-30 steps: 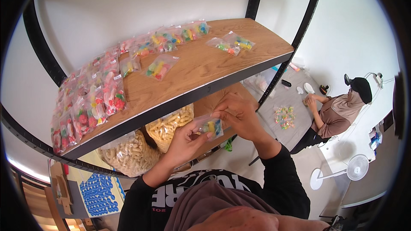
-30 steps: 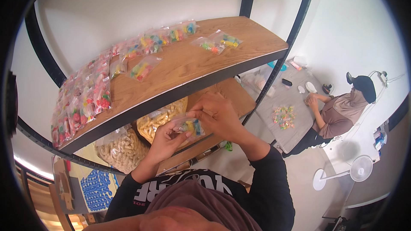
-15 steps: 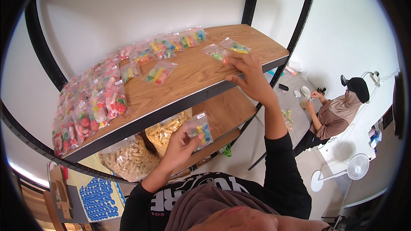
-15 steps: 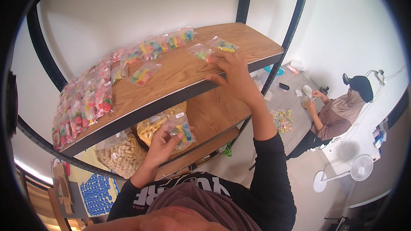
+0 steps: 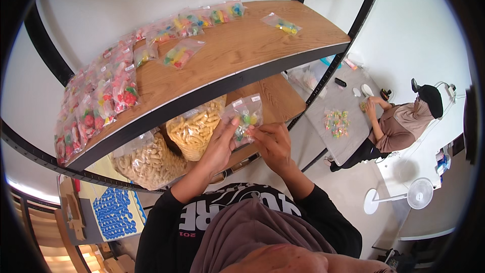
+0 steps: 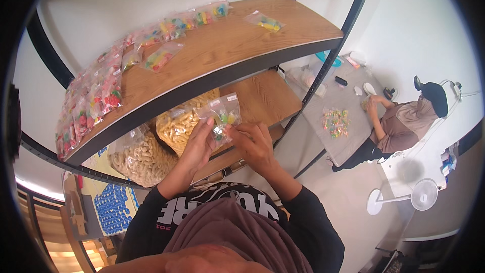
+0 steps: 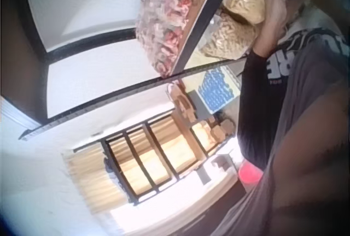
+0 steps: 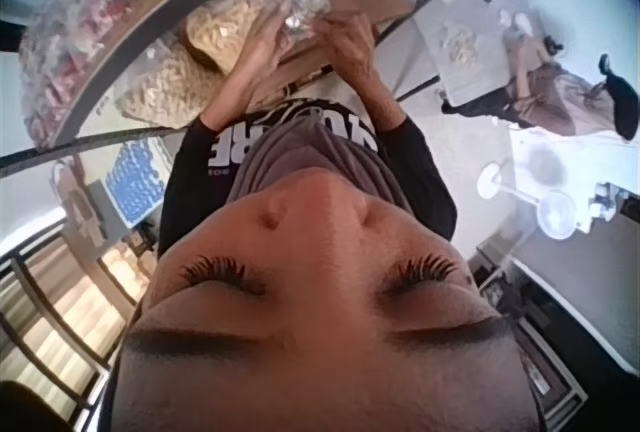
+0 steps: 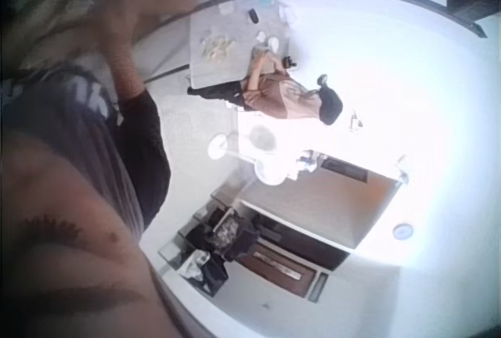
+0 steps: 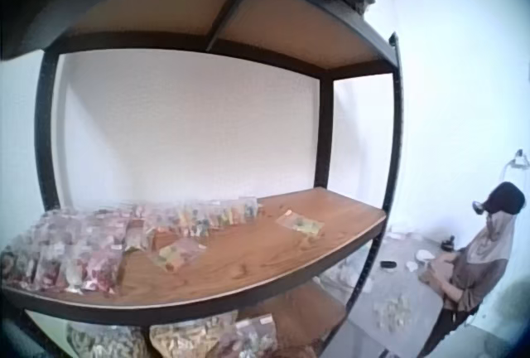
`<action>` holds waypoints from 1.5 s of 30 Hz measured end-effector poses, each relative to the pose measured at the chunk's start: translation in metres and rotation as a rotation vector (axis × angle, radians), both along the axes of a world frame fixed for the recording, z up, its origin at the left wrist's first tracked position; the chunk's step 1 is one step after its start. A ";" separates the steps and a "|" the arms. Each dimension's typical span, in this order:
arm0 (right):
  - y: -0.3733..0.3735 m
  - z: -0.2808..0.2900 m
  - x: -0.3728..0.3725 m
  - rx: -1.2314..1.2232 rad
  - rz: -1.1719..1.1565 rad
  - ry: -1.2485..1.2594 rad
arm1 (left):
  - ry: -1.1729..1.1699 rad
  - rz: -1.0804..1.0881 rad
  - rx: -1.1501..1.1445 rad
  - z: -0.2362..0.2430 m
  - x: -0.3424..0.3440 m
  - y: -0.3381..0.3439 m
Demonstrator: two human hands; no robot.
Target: The person repeatedly picks small bags of colorful candy from a shelf and places them into small cardboard boxes on a table. The person folds the flaps of each box after filling it and moves the completed box aside.
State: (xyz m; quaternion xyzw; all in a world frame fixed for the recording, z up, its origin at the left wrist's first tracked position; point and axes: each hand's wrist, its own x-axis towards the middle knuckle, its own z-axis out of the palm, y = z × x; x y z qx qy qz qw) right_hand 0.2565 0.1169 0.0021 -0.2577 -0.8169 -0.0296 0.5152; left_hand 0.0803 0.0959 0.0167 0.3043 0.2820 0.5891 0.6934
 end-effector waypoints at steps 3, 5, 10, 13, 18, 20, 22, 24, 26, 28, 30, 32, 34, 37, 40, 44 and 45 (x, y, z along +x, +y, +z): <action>-0.009 -0.003 0.007 -0.162 0.082 0.042 | 0.279 0.011 0.104 -0.029 0.000 0.003; -0.007 -0.020 0.016 -0.273 0.054 0.206 | 0.334 -0.003 0.044 -0.036 0.003 0.002; 0.009 -0.020 0.021 -0.862 0.173 0.521 | 0.464 -0.070 0.077 -0.042 0.002 -0.007; 0.013 -0.026 0.010 -1.065 0.355 0.538 | 0.541 -0.027 0.064 -0.051 -0.001 -0.018; 0.007 -0.038 -0.016 -1.314 0.487 0.433 | 0.867 0.091 0.086 -0.070 -0.022 -0.047; 0.004 -0.051 -0.028 -1.329 0.533 0.411 | 0.954 0.136 0.060 -0.070 -0.030 -0.060; -0.001 -0.058 -0.041 -1.313 0.556 0.386 | 1.013 0.181 0.048 -0.069 -0.038 -0.072; -0.011 -0.060 -0.054 -1.278 0.558 0.361 | 1.045 0.229 0.041 -0.068 -0.045 -0.089; -0.026 -0.049 -0.071 -1.323 0.581 0.417 | 0.950 0.306 0.053 -0.069 -0.054 -0.106; -0.042 -0.043 -0.087 -1.340 0.631 0.431 | 0.895 0.342 0.036 -0.066 -0.065 -0.127; -0.059 -0.044 -0.102 -1.329 0.716 0.400 | 0.878 0.343 -0.014 -0.061 -0.080 -0.153; -0.077 -0.060 -0.114 -1.312 0.715 0.207 | 0.900 0.389 -0.033 -0.060 -0.091 -0.185; -0.104 -0.068 -0.130 -1.313 0.774 0.120 | 0.882 0.437 -0.066 -0.063 -0.102 -0.222; -0.159 -0.062 -0.168 -1.394 0.910 0.171 | 0.812 0.508 -0.102 -0.059 -0.126 -0.284; -0.210 -0.056 -0.204 -1.516 1.009 0.172 | 0.713 0.602 -0.200 -0.068 -0.154 -0.349; -0.281 -0.075 -0.250 -1.465 1.221 -0.150 | 0.576 0.817 -0.255 -0.085 -0.178 -0.440; -0.302 -0.080 -0.259 -1.463 1.218 -0.214 | 0.573 0.838 -0.272 -0.090 -0.186 -0.461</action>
